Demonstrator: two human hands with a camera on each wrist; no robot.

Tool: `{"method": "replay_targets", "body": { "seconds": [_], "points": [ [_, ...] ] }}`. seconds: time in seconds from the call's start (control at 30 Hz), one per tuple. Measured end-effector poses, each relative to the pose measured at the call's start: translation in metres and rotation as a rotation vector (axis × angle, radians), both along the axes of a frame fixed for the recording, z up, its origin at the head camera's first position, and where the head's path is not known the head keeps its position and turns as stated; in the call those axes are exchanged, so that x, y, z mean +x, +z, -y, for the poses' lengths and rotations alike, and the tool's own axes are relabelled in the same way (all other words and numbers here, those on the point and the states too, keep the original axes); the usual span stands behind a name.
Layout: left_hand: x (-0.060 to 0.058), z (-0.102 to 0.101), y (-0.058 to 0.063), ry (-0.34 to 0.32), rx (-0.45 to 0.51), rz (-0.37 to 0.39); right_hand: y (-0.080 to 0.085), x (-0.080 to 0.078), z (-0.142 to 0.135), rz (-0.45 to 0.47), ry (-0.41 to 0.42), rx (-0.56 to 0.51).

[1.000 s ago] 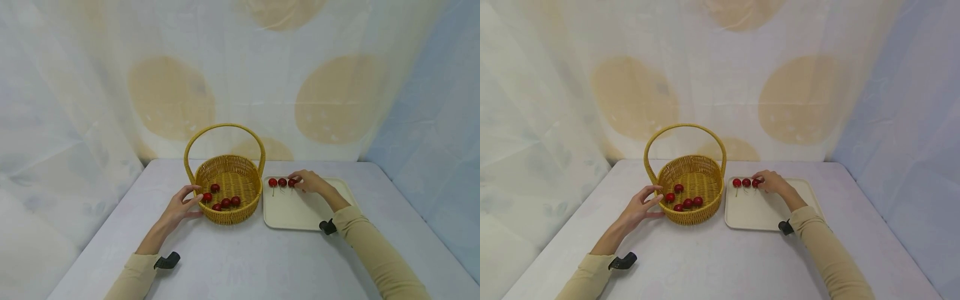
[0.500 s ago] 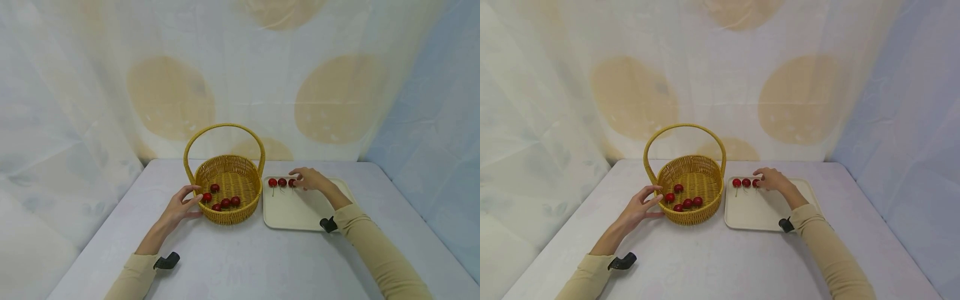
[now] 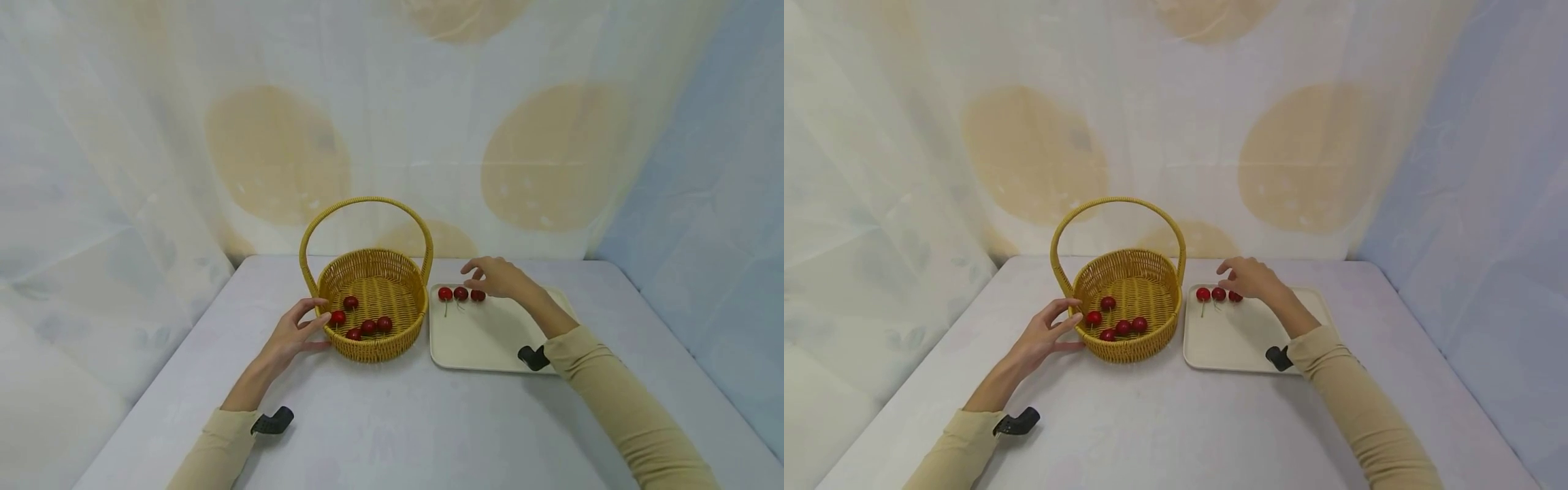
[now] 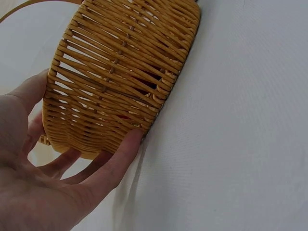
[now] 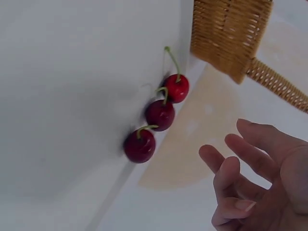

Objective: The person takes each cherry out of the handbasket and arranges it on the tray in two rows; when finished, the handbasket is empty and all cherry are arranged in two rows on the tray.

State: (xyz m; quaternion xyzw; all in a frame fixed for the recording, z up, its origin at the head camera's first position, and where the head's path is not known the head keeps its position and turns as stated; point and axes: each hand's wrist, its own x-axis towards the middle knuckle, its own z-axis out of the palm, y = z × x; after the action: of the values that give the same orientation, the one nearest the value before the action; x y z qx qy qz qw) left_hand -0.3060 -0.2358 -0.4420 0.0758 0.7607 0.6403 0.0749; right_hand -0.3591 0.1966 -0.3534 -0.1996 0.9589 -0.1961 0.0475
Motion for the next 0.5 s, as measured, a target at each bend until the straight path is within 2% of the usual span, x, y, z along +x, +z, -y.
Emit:
{"method": "replay_targets", "body": {
  "seconds": [0.3,0.5],
  "points": [
    [0.002,-0.002,0.001,0.006,0.005,0.018,0.011,0.013,0.024,-0.004,0.083,0.001],
    [0.002,-0.001,0.003,-0.002,0.005,0.001,0.020,0.022,0.041,-0.031,0.147,-0.005]
  ]
}}
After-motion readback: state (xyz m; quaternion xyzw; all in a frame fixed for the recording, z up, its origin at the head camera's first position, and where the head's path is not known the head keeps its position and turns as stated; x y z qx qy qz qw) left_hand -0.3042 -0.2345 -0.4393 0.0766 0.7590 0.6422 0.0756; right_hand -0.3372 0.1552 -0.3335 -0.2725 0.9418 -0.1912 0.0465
